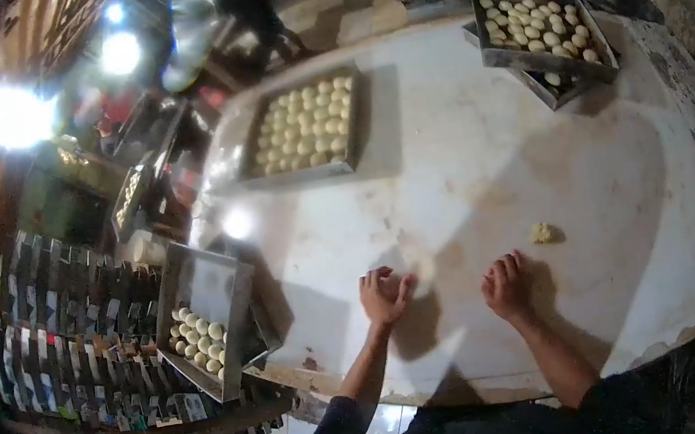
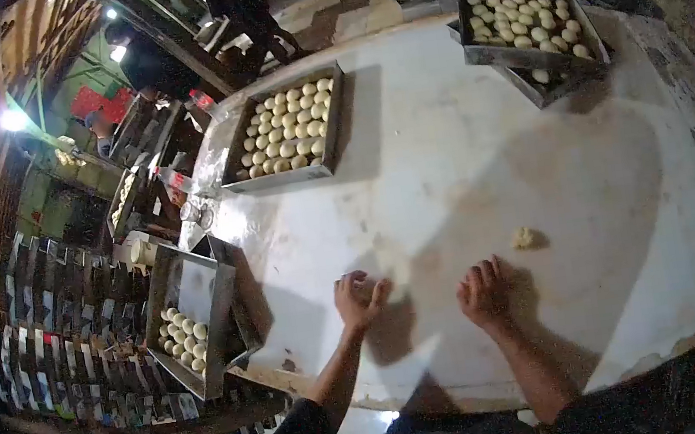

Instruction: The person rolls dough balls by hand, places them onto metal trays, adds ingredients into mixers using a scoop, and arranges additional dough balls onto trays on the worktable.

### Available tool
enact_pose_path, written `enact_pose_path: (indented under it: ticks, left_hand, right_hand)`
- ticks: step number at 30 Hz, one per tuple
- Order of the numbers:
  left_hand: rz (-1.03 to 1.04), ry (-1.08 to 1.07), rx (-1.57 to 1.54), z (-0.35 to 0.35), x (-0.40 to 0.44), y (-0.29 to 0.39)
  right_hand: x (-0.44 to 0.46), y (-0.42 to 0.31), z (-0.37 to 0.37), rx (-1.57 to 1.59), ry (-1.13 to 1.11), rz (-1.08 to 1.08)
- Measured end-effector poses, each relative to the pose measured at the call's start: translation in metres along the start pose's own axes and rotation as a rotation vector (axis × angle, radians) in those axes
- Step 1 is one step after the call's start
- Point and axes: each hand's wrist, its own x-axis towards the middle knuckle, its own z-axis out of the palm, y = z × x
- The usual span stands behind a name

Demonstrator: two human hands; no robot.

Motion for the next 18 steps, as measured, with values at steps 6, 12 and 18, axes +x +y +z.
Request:
enact_pose_path:
  ticks: [6,12,18]
  left_hand:
    - [0.377,-0.375,0.071,-0.015,-0.089,-0.080]
    - [0.245,-0.070,0.159,-0.038,0.019,-0.062]
    - [0.223,-0.193,-0.170,-0.029,-0.011,-0.039]
  right_hand:
    - [-0.056,0.022,-0.026,0.075,-0.095,-0.167]
    - [0.024,0.038,-0.008,-0.051,0.147,0.007]
    - [-0.002,-0.009,0.015,0.017,0.179,0.159]
